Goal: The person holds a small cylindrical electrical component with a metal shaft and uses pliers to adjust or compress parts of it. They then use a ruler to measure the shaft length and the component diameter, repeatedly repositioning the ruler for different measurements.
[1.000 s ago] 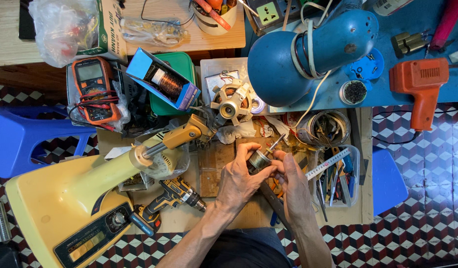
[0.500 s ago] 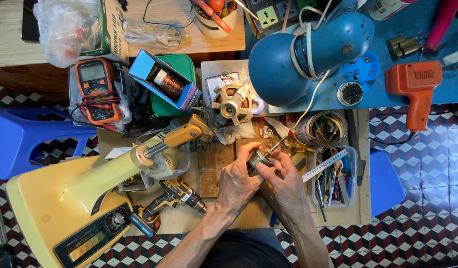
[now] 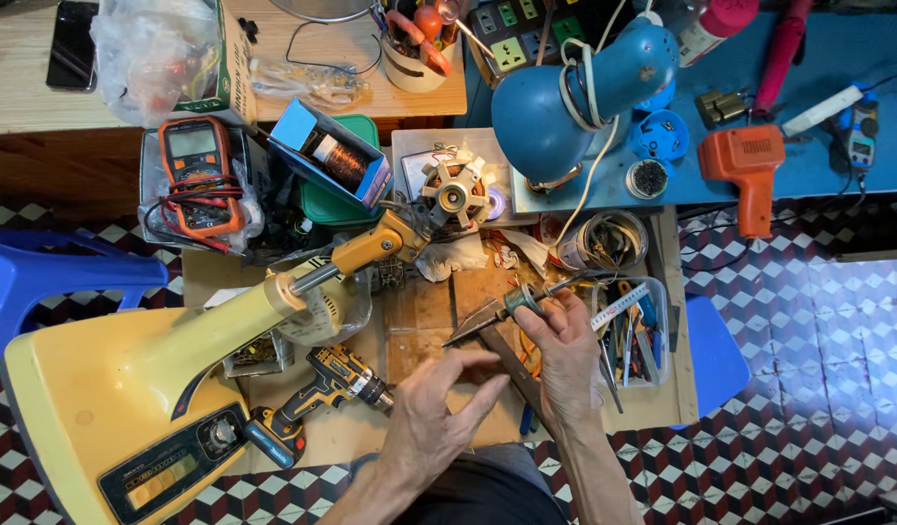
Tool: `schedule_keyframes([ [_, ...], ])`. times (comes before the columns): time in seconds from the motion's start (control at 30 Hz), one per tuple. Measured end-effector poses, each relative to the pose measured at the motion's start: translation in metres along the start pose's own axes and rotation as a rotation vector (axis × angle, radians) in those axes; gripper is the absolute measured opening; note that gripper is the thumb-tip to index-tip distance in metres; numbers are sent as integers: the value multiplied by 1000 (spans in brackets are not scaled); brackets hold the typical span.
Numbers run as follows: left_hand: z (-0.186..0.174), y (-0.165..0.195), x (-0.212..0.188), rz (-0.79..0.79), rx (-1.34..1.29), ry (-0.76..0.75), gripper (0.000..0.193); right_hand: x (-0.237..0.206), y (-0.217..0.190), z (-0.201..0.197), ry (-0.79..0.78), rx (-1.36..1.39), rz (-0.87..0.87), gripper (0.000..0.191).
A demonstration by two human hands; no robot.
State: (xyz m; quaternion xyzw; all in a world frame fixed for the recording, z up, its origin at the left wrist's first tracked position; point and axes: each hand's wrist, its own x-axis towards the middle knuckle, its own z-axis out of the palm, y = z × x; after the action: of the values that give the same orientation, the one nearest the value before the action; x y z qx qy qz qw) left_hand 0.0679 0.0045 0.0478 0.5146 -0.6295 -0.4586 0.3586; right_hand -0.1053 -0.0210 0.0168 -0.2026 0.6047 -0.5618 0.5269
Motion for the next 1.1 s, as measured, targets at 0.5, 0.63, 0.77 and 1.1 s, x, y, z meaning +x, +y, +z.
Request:
schedule_keyframes([
  [0.5, 58, -50, -43, -463, -586, -67, 26, -47, -17, -13, -73, -89, -174, 67],
  [0.63, 92, -50, -40, -449, -655, 24, 26, -28, -26, -38, -148, -86, -160, 71],
  [0.77, 130, -45, -42, -430, -707, 110, 27, 3, -27, -56, -214, -32, -106, 71],
  [1.1, 157, -49, -24, -705, -733, 315, 33, 88, 0, -73, -331, 202, 205, 57],
])
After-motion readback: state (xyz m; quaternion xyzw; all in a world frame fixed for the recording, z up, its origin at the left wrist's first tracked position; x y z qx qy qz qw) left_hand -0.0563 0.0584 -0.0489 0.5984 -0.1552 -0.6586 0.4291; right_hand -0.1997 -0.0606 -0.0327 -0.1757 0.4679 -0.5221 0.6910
